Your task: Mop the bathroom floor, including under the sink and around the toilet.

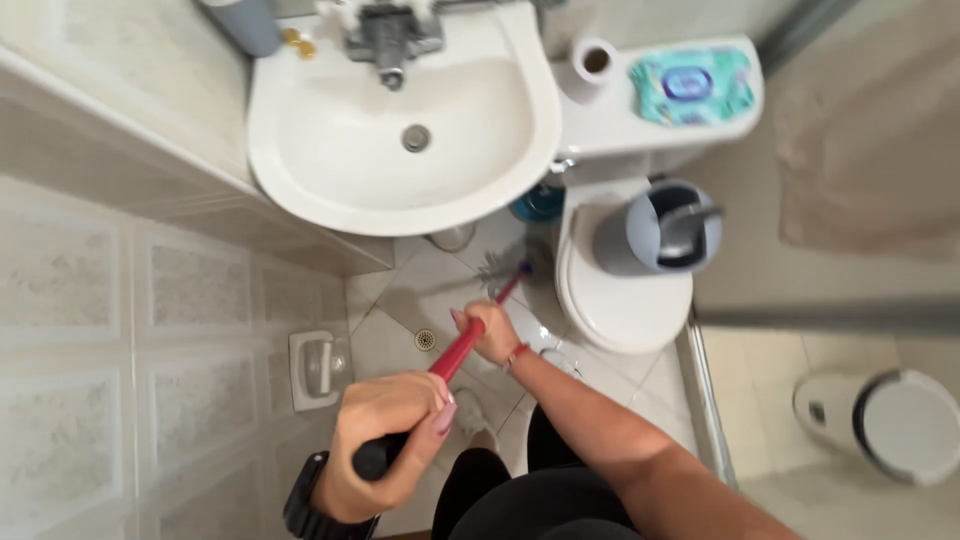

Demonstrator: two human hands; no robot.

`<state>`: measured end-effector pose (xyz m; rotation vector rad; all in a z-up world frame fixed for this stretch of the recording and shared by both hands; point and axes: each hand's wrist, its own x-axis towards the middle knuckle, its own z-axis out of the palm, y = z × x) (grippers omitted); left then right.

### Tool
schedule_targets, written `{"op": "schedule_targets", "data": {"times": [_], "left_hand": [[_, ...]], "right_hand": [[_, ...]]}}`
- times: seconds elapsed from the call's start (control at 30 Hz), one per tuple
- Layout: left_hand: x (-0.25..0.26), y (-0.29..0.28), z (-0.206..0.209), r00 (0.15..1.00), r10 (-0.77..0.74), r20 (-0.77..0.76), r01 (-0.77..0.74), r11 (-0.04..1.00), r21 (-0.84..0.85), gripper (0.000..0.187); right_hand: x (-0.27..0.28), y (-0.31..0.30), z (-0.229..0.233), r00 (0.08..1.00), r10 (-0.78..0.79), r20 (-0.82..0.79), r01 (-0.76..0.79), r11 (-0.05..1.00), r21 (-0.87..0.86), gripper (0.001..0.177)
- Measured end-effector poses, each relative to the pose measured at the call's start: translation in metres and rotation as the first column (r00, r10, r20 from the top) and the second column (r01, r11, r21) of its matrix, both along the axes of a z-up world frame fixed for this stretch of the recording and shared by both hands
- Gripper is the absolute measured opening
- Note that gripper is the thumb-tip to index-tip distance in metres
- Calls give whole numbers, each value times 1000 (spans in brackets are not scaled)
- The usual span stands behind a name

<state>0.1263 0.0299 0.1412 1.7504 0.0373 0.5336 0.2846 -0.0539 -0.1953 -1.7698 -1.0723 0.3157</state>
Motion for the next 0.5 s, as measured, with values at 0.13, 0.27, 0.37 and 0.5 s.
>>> {"op": "schedule_targets", "data": {"times": [0.13, 0.27, 0.37, 0.5], "left_hand": [[3, 3, -4, 997, -80, 20, 78, 992, 95, 18], [8, 3, 6, 991, -132, 6, 130, 981, 143, 25], [15, -5, 16, 987, -162, -12, 162, 981, 109, 15], [26, -31, 0, 950, -250, -186, 210, 955, -210, 32]], "right_hand": [[2, 2, -3, 999, -33, -35, 31, 997, -66, 44], [-14, -15, 11, 989, -67, -132, 68, 998, 3, 45], [-35, -45, 18, 965, -133, -225, 120, 990, -68, 47], [-66, -106, 24, 920, -297, -254, 272, 954, -128, 46]]}}
